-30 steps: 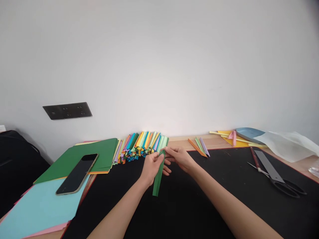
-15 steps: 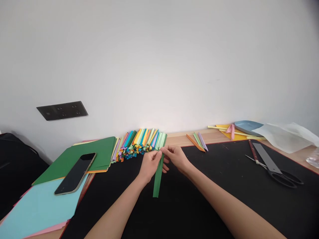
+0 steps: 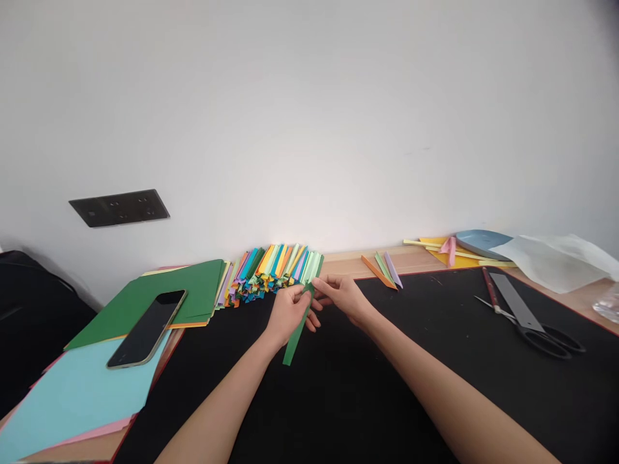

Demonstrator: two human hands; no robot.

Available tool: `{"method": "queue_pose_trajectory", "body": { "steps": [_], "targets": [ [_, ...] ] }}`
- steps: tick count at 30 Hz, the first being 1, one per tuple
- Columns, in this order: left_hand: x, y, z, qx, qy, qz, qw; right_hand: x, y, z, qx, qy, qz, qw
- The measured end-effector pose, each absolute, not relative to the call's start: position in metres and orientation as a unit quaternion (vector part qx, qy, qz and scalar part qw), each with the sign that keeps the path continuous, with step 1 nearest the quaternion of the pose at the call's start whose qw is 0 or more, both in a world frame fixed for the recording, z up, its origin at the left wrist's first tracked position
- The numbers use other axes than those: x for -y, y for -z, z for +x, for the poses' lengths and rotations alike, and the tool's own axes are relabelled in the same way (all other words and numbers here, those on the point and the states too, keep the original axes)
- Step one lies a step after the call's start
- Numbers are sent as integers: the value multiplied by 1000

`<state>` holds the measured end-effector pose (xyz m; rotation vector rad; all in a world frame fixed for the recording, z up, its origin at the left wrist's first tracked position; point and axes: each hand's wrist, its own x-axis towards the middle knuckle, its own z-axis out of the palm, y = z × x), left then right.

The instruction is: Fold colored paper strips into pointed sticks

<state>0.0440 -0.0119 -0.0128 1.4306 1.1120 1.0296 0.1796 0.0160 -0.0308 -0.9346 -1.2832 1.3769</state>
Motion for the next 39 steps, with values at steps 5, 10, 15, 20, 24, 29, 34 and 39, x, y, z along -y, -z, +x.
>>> {"method": "queue_pose_trajectory", "body": {
  "steps": [5,10,15,20,24,29,34,39],
  "targets": [
    [9,16,42,-474,-412,620,470,-17,35,179,519,-566,-403,498],
    [8,17,41,-485,-420,617,455,-17,37,177,528,-554,-401,503],
    [7,18,39,-501,-386,655,414,-17,38,176,532,-540,-413,505],
    [7,17,39,-494,-379,644,444,-18,39,175,529,-544,-403,512],
    [9,14,40,-497,-389,618,469,-17,37,174,516,-572,-386,507],
    [10,10,40,-487,-409,615,466,-16,37,177,470,-649,-331,498],
    [11,9,41,-480,-417,612,470,-19,40,180,381,-733,-303,475],
    [11,11,43,-472,-413,617,476,-19,40,181,322,-773,-303,455]
  ]
}}
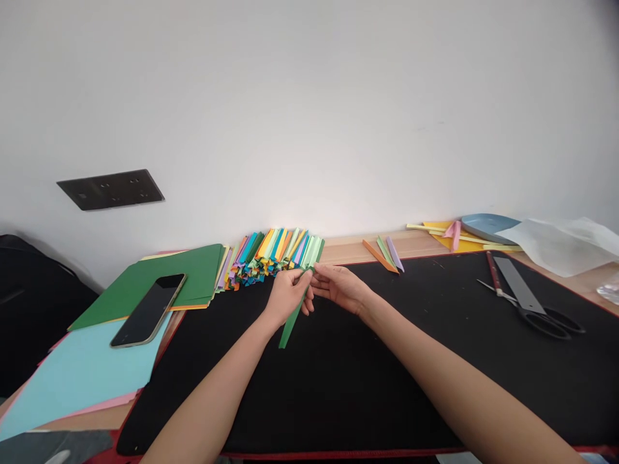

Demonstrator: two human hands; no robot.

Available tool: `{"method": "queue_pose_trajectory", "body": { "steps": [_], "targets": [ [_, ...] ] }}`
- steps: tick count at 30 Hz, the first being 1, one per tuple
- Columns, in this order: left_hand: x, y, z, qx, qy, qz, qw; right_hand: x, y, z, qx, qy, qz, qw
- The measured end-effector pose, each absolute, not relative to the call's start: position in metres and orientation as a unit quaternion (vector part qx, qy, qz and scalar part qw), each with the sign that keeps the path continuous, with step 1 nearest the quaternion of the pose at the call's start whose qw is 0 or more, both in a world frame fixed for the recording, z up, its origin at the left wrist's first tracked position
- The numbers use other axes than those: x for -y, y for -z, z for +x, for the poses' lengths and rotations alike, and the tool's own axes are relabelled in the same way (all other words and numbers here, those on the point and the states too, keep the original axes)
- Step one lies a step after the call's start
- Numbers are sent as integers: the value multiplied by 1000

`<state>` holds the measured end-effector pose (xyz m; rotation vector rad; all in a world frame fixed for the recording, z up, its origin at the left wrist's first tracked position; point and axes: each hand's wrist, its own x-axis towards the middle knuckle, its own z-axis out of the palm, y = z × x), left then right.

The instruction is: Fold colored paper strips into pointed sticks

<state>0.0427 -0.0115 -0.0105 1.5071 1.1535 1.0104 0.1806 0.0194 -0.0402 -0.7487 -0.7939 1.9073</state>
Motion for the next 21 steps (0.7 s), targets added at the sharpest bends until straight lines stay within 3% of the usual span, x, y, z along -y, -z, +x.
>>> {"method": "queue_pose_trajectory", "body": {
  "steps": [21],
  "targets": [
    [12,12,44,-470,-411,623,471,-18,37,183,360,-769,-298,437]
  ]
}}
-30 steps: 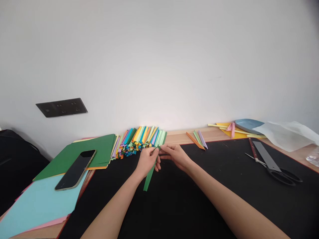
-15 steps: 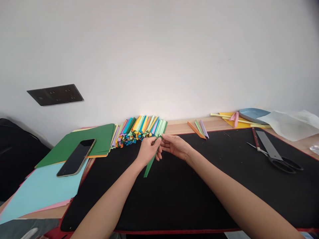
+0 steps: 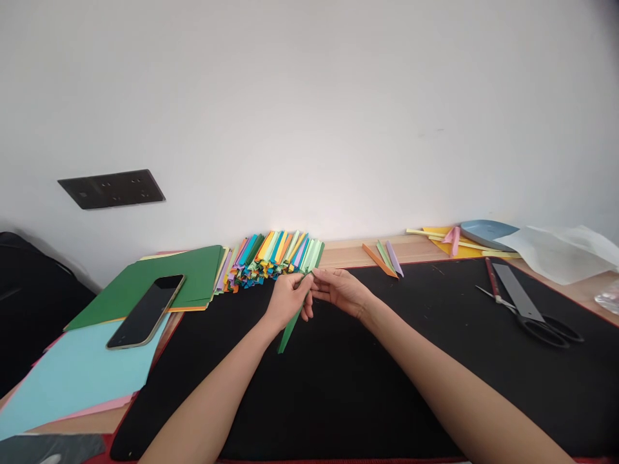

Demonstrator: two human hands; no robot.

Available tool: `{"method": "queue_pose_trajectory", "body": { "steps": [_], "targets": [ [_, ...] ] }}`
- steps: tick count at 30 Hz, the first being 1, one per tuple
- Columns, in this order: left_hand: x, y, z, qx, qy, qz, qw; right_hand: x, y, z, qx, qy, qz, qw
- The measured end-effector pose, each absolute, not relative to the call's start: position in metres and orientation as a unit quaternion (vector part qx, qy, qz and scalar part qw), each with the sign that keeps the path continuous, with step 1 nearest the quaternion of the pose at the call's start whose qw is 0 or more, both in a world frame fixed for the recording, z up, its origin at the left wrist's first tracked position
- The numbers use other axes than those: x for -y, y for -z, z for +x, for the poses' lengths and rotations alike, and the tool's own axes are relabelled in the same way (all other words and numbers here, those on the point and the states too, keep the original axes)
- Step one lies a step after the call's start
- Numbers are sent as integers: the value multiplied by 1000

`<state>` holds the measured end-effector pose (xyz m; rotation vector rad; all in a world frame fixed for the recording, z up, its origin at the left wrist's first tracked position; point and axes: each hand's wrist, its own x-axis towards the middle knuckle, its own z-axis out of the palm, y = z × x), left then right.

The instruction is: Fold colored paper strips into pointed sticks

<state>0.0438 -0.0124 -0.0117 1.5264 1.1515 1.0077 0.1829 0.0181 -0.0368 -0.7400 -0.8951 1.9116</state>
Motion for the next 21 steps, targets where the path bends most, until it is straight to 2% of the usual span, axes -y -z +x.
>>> {"method": "queue_pose_trajectory", "body": {
  "steps": [21],
  "targets": [
    [14,6,44,-432,-395,626,515,-21,33,190,410,-745,-291,438]
  ]
}}
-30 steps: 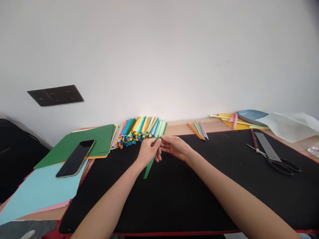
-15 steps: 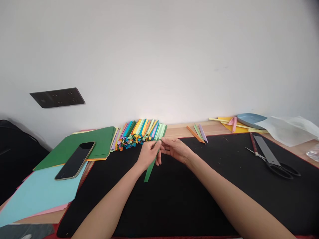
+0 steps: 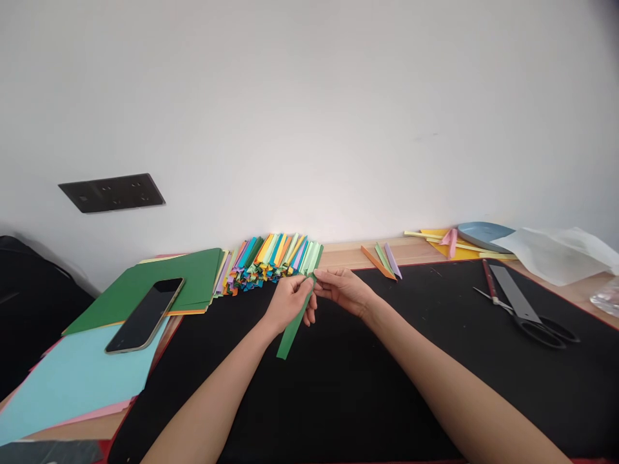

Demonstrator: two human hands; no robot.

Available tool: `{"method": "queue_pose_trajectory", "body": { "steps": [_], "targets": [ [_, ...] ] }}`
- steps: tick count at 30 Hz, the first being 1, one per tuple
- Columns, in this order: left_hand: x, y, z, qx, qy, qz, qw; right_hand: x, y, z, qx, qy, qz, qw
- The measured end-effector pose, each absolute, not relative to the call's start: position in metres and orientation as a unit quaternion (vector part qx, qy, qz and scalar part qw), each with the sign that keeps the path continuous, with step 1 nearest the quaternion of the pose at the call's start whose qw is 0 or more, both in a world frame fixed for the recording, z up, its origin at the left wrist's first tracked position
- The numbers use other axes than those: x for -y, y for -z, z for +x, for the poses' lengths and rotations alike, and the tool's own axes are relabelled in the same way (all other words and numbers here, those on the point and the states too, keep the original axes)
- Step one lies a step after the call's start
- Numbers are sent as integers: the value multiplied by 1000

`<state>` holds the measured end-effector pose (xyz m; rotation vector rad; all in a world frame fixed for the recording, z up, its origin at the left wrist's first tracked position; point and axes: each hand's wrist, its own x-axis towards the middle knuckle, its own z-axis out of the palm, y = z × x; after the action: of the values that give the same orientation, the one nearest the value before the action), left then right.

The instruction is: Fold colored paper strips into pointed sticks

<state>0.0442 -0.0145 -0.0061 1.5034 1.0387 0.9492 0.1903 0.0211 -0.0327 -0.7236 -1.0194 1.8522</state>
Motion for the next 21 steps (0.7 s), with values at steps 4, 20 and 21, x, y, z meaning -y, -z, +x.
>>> {"method": "queue_pose_trajectory", "body": {
  "steps": [4,20,21],
  "targets": [
    [15,6,44,-436,-390,631,510,-22,34,191,421,-738,-291,439],
    [15,8,43,-450,-389,619,513,-17,29,185,494,-654,-308,483],
    [15,8,43,-451,-389,618,512,-16,29,183,498,-646,-311,488]
  ]
}}
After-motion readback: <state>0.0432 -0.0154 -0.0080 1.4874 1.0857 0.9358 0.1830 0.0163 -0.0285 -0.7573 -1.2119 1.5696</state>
